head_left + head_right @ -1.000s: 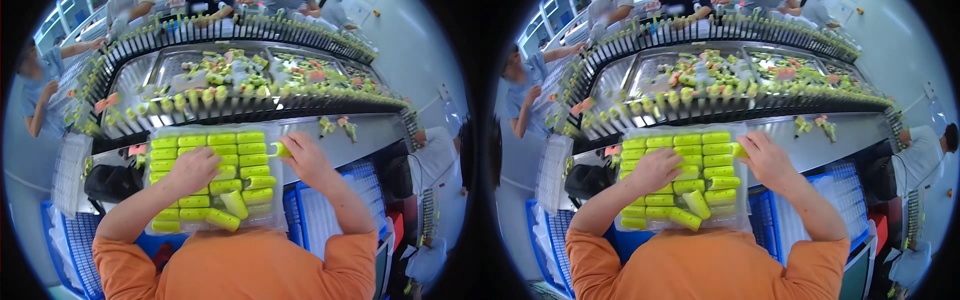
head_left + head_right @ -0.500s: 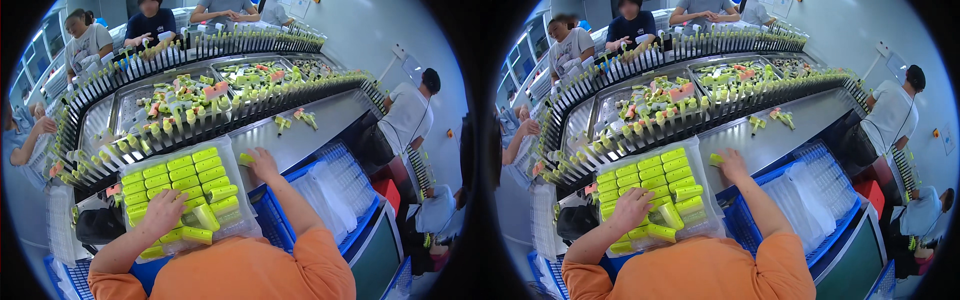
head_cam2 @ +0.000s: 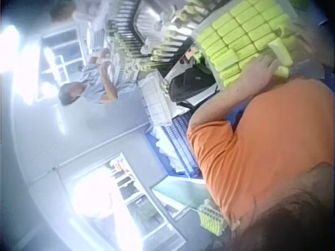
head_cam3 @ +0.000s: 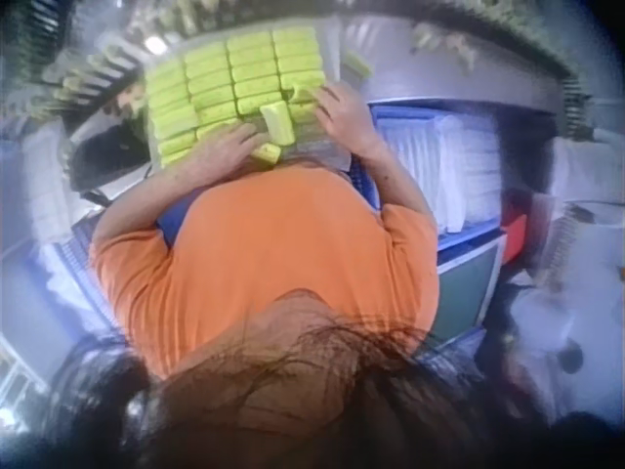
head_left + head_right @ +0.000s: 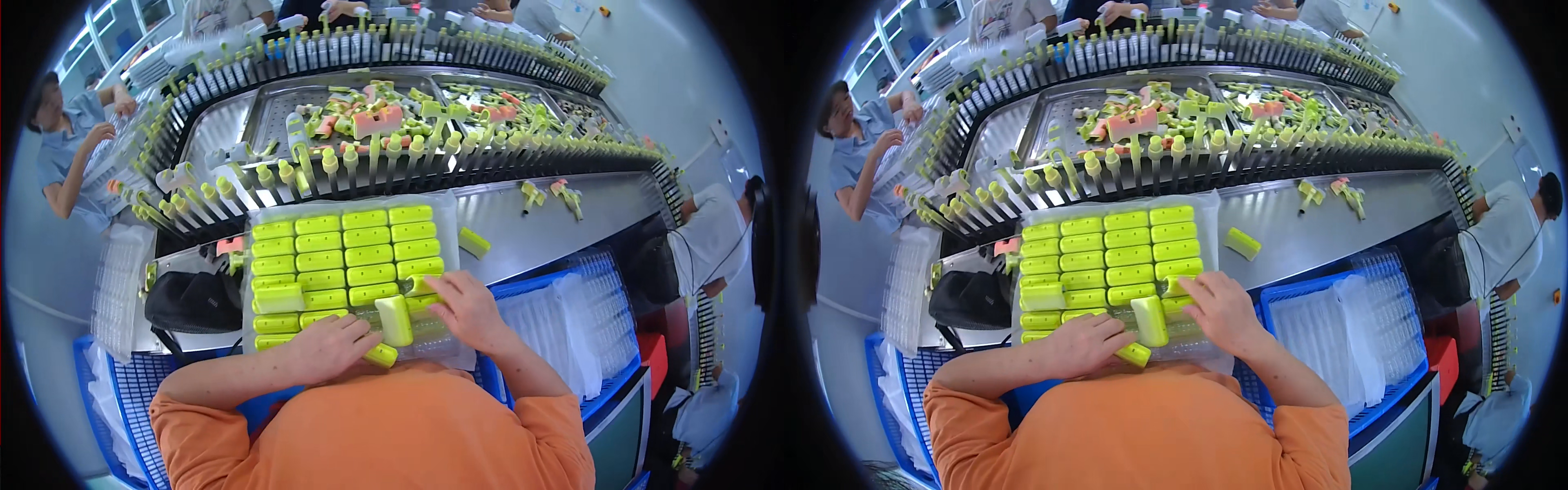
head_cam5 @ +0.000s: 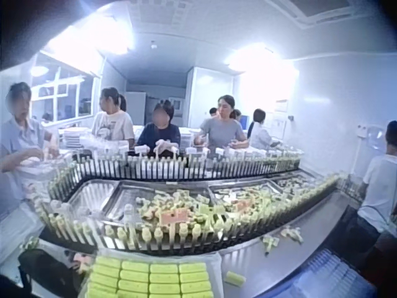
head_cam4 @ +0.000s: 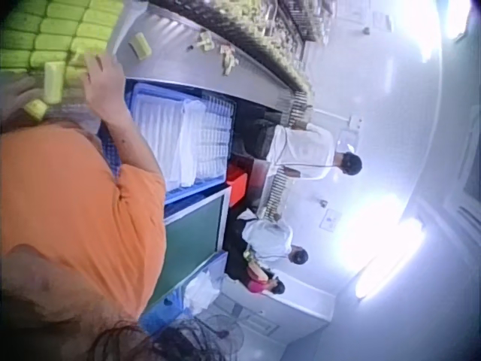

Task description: The person takes plastic parts from the conveyor pegs and places them into slots of a plastic tray by hand, retrieving new trays from a crate to continue packing them.

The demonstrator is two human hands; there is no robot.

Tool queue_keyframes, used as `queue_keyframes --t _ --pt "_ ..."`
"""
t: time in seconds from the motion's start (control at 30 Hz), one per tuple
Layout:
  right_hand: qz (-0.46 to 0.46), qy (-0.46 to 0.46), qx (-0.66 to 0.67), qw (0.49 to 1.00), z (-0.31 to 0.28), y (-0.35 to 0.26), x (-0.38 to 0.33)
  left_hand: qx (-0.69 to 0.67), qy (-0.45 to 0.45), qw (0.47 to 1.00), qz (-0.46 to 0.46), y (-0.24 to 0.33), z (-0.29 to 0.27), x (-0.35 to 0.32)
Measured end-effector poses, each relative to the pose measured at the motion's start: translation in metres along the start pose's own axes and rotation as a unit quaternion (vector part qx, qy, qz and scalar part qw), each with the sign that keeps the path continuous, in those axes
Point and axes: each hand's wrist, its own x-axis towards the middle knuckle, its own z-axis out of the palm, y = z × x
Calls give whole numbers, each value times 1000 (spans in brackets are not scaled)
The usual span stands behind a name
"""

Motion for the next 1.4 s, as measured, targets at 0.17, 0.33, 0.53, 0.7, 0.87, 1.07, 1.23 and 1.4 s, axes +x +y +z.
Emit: queue_keyframes --t 0.17,0.33,0.53,0.7,0.87,1.07,1.23,1.4 --pt "33 28 40 998 2 5 8 3 100 989 -107 8 -14 0" --pt "40 -10 34 999 6 9 18 31 91 985 -141 -6 5 3" --pt "16 -27 34 999 15 15 25 79 86 988 -105 -2 1 10" --pt "16 -70 7 997 8 7 29 78 101 991 -51 -13 20 11" --pt "-27 -73 -51 996 -2 -2 29 66 101 991 -53 -18 -1 10" --pt "80 -108 -61 989 3 -63 11 151 72 942 -291 -46 -52 -66" --pt "17 -79 -11 997 29 -58 8 81 92 948 -294 -39 -50 -75" --pt "11 10 88 996 10 -50 5 15 157 958 -240 -14 -53 -57"
